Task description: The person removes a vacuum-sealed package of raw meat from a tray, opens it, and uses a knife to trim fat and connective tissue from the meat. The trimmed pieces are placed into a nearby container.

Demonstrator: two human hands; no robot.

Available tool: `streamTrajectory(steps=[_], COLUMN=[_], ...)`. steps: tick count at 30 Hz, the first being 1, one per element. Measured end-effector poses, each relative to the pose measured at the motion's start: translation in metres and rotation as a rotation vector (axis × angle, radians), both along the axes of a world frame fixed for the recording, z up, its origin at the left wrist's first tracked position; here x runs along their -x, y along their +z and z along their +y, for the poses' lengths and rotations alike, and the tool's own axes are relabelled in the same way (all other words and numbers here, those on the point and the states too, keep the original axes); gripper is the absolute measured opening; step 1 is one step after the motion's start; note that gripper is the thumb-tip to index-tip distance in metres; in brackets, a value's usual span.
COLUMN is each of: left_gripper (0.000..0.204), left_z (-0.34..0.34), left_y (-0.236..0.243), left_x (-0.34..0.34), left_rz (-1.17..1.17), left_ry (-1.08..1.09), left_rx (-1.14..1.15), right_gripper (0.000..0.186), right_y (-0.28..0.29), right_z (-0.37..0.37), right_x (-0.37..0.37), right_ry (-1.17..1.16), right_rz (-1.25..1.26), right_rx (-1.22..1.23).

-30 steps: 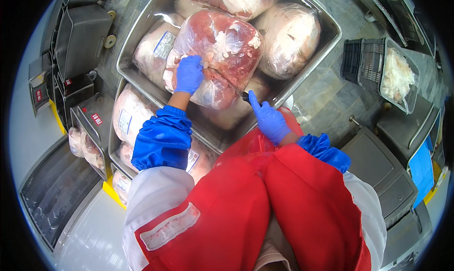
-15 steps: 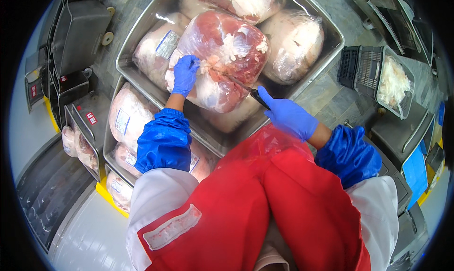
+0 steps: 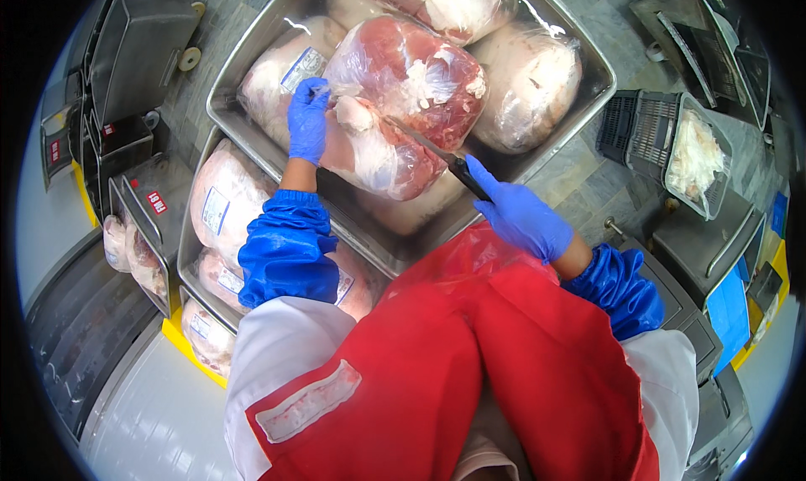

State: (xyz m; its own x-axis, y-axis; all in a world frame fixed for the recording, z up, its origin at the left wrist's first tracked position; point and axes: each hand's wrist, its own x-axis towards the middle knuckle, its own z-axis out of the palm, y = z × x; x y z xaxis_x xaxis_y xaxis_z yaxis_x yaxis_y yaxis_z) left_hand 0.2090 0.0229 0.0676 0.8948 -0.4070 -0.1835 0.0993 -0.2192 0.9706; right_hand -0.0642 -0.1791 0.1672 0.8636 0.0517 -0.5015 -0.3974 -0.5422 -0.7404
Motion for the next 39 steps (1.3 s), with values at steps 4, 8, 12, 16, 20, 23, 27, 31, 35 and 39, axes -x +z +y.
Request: streamTrajectory(steps=[4,8,12,16,20,23,27,31,35,39], left_gripper=[0.011,0.013,0.018,0.019,0.016,0.033,0.048,0.051,0.056,0.053], left_z=[-0.020,-0.073,-0.174,-0.310,-0.454,-0.558,-0.665,-0.734,-0.780,-0.790], left_y=[0.030,0.044,0.072,0.090,0.107,0.100,0.080,0.074,0.082,0.091], left_x=[-0.005,0.011,0.063,0.145,0.264,0.364,0.458,0.521,0.553,0.575], left_rz=[-0.079,-0.100,-0.026,-0.117,-0.109,-0.268,-0.401,-0.776,-0.978,-0.841], left_ry=[0.012,-0.132,-0.351,-0.559,-0.790,-1.057,-1.293,-1.309,-1.398,-1.448], left_rx=[0.015,0.011,0.136,0.128,0.188,0.105,-0.076,-0.268,-0.306,-0.233], right_gripper=[0.064,0.063,0.059,0.060,0.060,0.062,0.063,0.062,0.062,0.062], right_y=[0.010,0.037,0.063,0.070,0.054,0.028,0.016,0.008,-0.001,-0.018], right_z=[0.003,-0.010,-0.045,-0.102,-0.163,-0.202,-0.235,-0.251,-0.259,-0.263], right_x=[0.022,0.050,0.111,0.190,0.287,0.367,0.446,0.501,0.531,0.543], right_ry=[-0.112,-0.174,-0.391,-0.624,-0.833,-1.012,-1.143,-1.281,-1.391,-1.411], right_rz=[0.020,0.121,-0.025,0.003,-0.139,-0.165,-0.049,-0.059,-0.072,-0.139], right_rx=[-0.045,0.015,0.018,0.026,0.049,0.023,0.081,0.091,0.100,0.155])
